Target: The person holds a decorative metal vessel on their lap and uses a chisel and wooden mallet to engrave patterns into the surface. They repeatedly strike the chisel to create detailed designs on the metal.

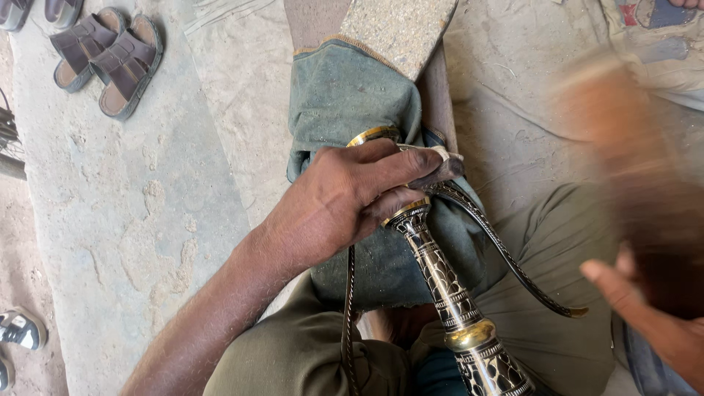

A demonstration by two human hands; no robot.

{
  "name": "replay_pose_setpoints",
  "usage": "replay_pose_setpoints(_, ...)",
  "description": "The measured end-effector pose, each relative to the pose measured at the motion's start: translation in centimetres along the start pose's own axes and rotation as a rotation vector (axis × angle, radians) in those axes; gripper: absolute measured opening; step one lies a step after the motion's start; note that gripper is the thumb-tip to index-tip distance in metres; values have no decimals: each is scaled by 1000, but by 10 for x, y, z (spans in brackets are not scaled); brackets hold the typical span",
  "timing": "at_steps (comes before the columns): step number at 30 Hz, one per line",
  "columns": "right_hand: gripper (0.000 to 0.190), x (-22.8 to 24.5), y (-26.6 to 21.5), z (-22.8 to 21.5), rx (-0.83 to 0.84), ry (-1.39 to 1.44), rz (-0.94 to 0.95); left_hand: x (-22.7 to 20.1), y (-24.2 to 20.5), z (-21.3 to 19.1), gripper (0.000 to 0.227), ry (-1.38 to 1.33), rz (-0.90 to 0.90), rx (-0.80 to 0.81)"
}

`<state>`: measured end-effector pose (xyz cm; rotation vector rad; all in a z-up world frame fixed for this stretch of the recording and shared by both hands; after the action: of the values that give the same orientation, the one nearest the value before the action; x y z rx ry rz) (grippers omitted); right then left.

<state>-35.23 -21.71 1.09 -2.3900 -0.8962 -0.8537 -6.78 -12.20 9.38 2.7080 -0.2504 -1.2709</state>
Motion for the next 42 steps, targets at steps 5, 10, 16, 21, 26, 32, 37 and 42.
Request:
replay_pose_setpoints(5, 84, -20, -8, -1, -98, -211, -90, 0, 2, -1, 36, 21, -19, 3)
replay_pose_setpoints(10, 39, -64, -3, 15, 48, -205, 223, -2, -1, -3, 36, 75, 23, -15)
replay_pose_setpoints(16, 44, -31, -3, -5, -50, -161, 7, 2, 3, -1, 39, 54, -41, 26)
replay_pose_setpoints(21, 49, -7, 2, -12, -57, -156, 24, -4, 2, -3, 38, 96, -10, 18)
replay_pose_setpoints(26, 54, 9, 5, -17, -95, -155, -55, -5, 3, -5, 36, 40, 62, -14)
replay_pose_setpoints(32, 60, 30, 12, -20, -128, -147, -121, 3, 2, -1, 40, 88, -25, 31)
replay_pose_setpoints(37, 66, 28, 12, -20, -66, -192, -56, 3, 1, 1, 40, 51, -48, 53)
replay_pose_setpoints(42, 55, -3, -1, -19, -131, -135, 60, -2, 5, -3, 39, 70, 3, 7)
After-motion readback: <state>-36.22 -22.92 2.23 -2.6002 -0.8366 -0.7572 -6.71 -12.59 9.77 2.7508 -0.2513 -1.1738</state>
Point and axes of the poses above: each hand's wrist, its own y-axis towards the middle knuckle, its own z-axis out of the palm, x = y × z, the point moved 8 cm from there along y, towards the middle knuckle, and after that the axes turned 3 degrees about -y, right-handed, at the moved point
